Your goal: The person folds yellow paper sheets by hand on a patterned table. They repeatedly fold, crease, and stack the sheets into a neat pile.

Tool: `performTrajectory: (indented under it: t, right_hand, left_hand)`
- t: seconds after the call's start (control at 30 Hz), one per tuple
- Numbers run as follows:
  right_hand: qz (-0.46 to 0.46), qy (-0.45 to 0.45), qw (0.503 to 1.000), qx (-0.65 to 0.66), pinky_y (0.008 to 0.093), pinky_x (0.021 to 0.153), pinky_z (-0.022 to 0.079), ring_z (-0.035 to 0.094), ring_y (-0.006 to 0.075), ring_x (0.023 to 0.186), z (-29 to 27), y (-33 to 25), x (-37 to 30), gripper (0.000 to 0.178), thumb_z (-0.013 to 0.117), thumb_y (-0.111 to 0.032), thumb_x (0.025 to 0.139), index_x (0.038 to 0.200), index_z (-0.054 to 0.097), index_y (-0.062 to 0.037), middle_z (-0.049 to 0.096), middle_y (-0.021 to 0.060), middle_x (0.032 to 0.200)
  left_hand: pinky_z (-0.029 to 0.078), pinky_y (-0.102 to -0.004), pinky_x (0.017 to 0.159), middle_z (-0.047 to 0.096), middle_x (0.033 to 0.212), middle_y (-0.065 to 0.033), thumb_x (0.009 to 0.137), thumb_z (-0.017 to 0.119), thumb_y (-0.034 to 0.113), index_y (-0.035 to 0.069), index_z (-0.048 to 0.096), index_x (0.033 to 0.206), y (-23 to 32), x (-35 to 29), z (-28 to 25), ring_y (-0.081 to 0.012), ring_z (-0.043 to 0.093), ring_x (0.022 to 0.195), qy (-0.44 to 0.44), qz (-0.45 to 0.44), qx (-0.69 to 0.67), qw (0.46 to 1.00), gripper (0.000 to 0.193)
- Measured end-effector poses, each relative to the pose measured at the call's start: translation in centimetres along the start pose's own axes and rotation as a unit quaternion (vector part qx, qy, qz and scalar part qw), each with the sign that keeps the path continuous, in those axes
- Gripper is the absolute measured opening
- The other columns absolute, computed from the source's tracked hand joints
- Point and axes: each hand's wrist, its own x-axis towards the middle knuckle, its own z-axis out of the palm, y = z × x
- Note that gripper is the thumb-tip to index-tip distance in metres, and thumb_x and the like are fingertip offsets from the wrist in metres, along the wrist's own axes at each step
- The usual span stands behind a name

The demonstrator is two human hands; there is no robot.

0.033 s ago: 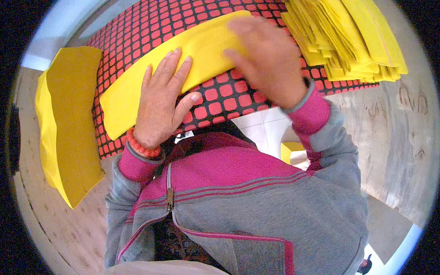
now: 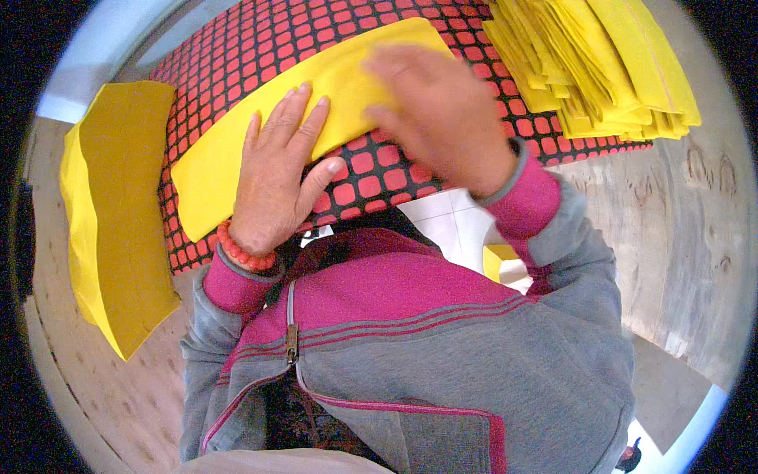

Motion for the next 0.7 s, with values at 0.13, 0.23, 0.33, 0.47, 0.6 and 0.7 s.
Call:
performTrajectory:
  t: [0.13, 0.23, 0.33, 0.47, 0.6, 0.7]
  right_hand:
    - [-0.027, -0.048, 0.996, 0.063, 0.0431, 0.106, 0.044, 0.055, 0.0346, 0.127, 2.5, -2.6, 0.2, 0.049, 0.072, -0.015, 0.084, 0.13, 0.059, -0.0042, 0.056, 0.015, 0.139]
    - [-0.055, -0.03, 0.997, 0.038, 0.0453, 0.097, 0.049, 0.06, 0.0346, 0.115, 3.0, -2.7, 0.1, 0.036, 0.071, -0.02, 0.084, 0.116, 0.063, -0.0045, 0.061, 0.0165, 0.127]
    - [-0.054, -0.076, 0.991, 0.1, 0.0454, 0.092, 0.05, 0.062, 0.0347, 0.109, 2.0, -2.7, -0.7, 0.031, 0.071, -0.019, 0.084, 0.11, 0.063, -0.0045, 0.063, 0.016, 0.12]
    - [0.003, -0.112, 0.988, 0.108, 0.0452, 0.087, 0.05, 0.062, 0.0348, 0.102, 0.8, -2.6, -1.2, 0.027, 0.072, -0.02, 0.082, 0.104, 0.063, -0.0053, 0.064, 0.0147, 0.111]
    - [0.023, -0.044, 0.999, -0.004, 0.0421, 0.084, 0.051, 0.063, 0.0332, 0.099, 0.0, -1.6, -0.6, 0.029, 0.074, -0.023, 0.08, 0.101, 0.065, -0.0057, 0.065, 0.0133, 0.106]
    - [0.022, -0.014, 0.997, -0.072, 0.0405, 0.08, 0.052, 0.064, 0.0323, 0.096, -0.5, -0.7, -0.9, 0.034, 0.077, -0.029, 0.079, 0.101, 0.065, -0.0045, 0.066, 0.0132, 0.107]
  left_hand:
    - [0.027, -0.0591, 0.114, 0.043, 0.151, -0.0196, 0.094, 0.061, 0.036, 0.005, 0.044, 0.148, 0.0, 0.2, 0.0, -0.035, 0.042, 0.139, 0.012, -0.022, -0.046, 0.999, 0.064]
    - [0.028, -0.062, 0.112, 0.044, 0.149, -0.0191, 0.096, 0.058, 0.031, 0.007, 0.043, 0.149, 0.1, 0.3, 0.0, -0.0348, 0.043, 0.137, 0.02, -0.029, -0.054, 0.998, 0.06]
    - [0.028, -0.0649, 0.11, 0.045, 0.148, -0.019, 0.097, 0.057, 0.029, 0.009, 0.045, 0.148, 0.4, 0.2, -0.1, -0.0351, 0.044, 0.136, 0.013, -0.036, -0.036, 0.999, 0.056]
    - [0.029, -0.0669, 0.108, 0.045, 0.148, -0.0191, 0.097, 0.057, 0.03, 0.011, 0.05, 0.144, 0.6, 0.4, -0.1, -0.0358, 0.044, 0.136, 0.006, -0.033, -0.001, 0.999, 0.051]
    - [0.029, -0.0683, 0.108, 0.044, 0.148, -0.0195, 0.097, 0.057, 0.032, 0.011, 0.053, 0.142, 0.7, 0.4, -0.1, -0.0365, 0.043, 0.137, -0.006, -0.037, 0.018, 0.999, 0.051]
    - [0.028, -0.0695, 0.108, 0.043, 0.149, -0.0199, 0.095, 0.059, 0.036, 0.012, 0.053, 0.142, 0.7, 0.3, 0.0, -0.0366, 0.042, 0.139, -0.004, -0.036, 0.016, 0.999, 0.053]
